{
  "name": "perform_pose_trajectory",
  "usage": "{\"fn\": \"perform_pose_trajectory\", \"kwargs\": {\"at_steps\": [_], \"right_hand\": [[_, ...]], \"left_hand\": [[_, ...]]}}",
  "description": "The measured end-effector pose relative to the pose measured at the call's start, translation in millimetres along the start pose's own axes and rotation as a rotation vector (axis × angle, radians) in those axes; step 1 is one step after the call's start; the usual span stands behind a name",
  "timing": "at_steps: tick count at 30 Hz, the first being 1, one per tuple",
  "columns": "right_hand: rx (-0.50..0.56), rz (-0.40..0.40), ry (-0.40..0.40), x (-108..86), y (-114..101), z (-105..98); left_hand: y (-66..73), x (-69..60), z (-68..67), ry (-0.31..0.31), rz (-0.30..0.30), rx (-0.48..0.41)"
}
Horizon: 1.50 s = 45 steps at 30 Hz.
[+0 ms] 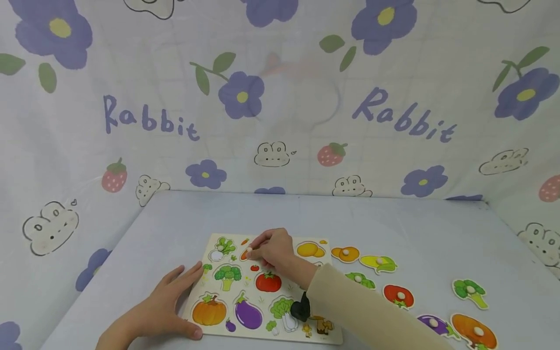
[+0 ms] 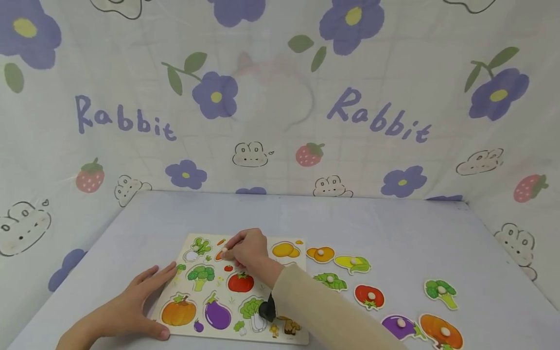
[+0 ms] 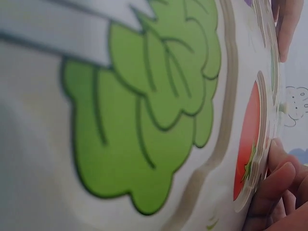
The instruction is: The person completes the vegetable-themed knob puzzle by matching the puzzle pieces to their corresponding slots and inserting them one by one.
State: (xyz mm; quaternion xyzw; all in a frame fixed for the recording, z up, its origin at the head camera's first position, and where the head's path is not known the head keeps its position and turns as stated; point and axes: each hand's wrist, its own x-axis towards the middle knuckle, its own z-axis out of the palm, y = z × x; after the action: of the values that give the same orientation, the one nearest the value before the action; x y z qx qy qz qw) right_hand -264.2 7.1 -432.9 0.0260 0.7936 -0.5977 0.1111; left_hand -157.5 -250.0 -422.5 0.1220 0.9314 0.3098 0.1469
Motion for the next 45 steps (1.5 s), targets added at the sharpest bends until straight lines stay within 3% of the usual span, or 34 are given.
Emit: {"fn": "perform_pose_trajectory", "kwargs": {"at_steps": [14,19,23,30,34,38,45], "right_hand": [[0.051,-0.07,-0.04,-2.5,-3,1],[0.022,-0.106,-0.096,-3.8,-5,-2],[-0.086,-0.189,-0.177,-3.2,-10,-15],[-0.333,-0.41,-0.283,-5.9,-18,-82],[-0.449,-0.476,-0.33,-12.4,-11,-132],[-0.466,-0.468,-0.391,-14.0,5,-185],[-0.454,-0.346,-0.458,-8.7,34,-260]], "left_hand": [[-3.1,1.4,-4.3,0.004,-0.005,-0.001],[-5.4,1.1,-4.6,0.003,-0.01,0.0],[-6.0,1.4,-4.5,0.003,-0.007,0.007],[-4.5,3.8,-2.3,0.003,0.0,0.004],[-3.9,3.8,-0.9,0.005,0.005,0.007],[-3.6,3.5,-0.1,0.009,0.005,0.007],[-2.7,2.7,-0.8,0.004,-0.011,0.009]]}}
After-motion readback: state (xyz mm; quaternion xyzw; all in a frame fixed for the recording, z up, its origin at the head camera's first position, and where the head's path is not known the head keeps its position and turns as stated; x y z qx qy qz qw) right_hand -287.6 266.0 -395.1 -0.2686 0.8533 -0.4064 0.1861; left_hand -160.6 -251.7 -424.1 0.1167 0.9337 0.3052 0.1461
